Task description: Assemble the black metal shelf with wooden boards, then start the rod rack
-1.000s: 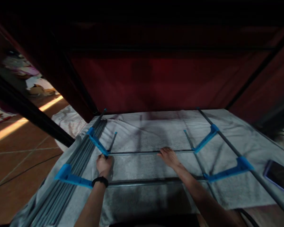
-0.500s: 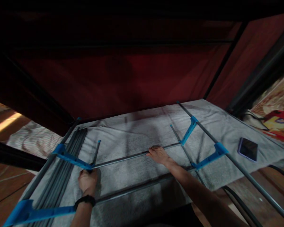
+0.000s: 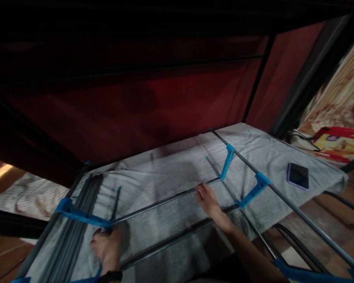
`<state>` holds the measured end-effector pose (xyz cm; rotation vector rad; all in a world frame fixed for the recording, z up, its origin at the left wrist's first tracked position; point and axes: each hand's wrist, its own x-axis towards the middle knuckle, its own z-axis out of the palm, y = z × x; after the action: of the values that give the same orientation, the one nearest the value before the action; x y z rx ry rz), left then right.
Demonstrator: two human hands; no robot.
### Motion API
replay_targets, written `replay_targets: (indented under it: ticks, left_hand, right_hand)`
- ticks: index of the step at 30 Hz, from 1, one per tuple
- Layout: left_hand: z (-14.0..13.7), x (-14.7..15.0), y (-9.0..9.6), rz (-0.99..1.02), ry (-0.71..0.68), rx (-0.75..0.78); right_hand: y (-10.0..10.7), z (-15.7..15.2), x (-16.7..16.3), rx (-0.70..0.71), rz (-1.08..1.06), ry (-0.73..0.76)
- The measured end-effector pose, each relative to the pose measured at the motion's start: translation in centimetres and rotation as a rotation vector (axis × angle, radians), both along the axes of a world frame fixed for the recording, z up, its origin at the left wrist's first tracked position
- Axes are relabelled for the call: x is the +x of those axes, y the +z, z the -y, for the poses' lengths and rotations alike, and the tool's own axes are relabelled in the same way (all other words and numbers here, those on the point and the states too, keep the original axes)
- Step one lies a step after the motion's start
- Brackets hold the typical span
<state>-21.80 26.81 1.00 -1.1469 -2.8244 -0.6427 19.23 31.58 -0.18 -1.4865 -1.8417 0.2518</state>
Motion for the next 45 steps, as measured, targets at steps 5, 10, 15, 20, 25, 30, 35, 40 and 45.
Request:
replay_targets:
  ticks: [5,10,15,20,25,30,35,40,45]
  left_hand:
    - [0.5,6.2,0.4,-0.156,-0.329,0.171]
    - [-2.1,9.2,0.2,-0.048,-0.915,0.044]
    - [-4.3,9.2,-0.5,-0.092,-1.006,-0.139]
    - [-5.0,8.8,-0.6,-0.132,-1.06,-0.167]
    - [-5.2,8.3,-1.2,-0.16,-1.1,-0.134]
    - [-5.6,7.8,-1.7,-0.165,-1.13,-0.153]
    - [-5.6,7.9,-1.1,-0.157,-1.157,-0.209]
    - [-5.6,8.2,-0.6,-0.168,-1.154,-0.288]
    - [-5.5,8.4,-0.2,-0.131,-1.152,-0.283]
  right_hand:
    - [-1.2,0.7,6.1,-0.007,-0.179,-0.529]
    - [-1.5,-1.8,9.6,-0.13,-0.145,-0.602]
    - [-1.5,-3.0,9.1,-0.17,-0.142,-0.48]
    - [-1.5,-3.2,8.5,-0.207,-0.104,-0.523]
    - [-1.7,-3.3,8.4,-0.215,-0.105,-0.528]
    - [-1.6,-3.3,8.3,-0.232,-0.088,-0.53]
    - [-1.5,-3.2,8.1,-0.31,-0.091,-0.554]
    - [-1.4,-3.2,7.9,-0.345,-0.108,-0.585]
    - [-0.9,-3.2,8.0,-0.35,-0.133,-0.585]
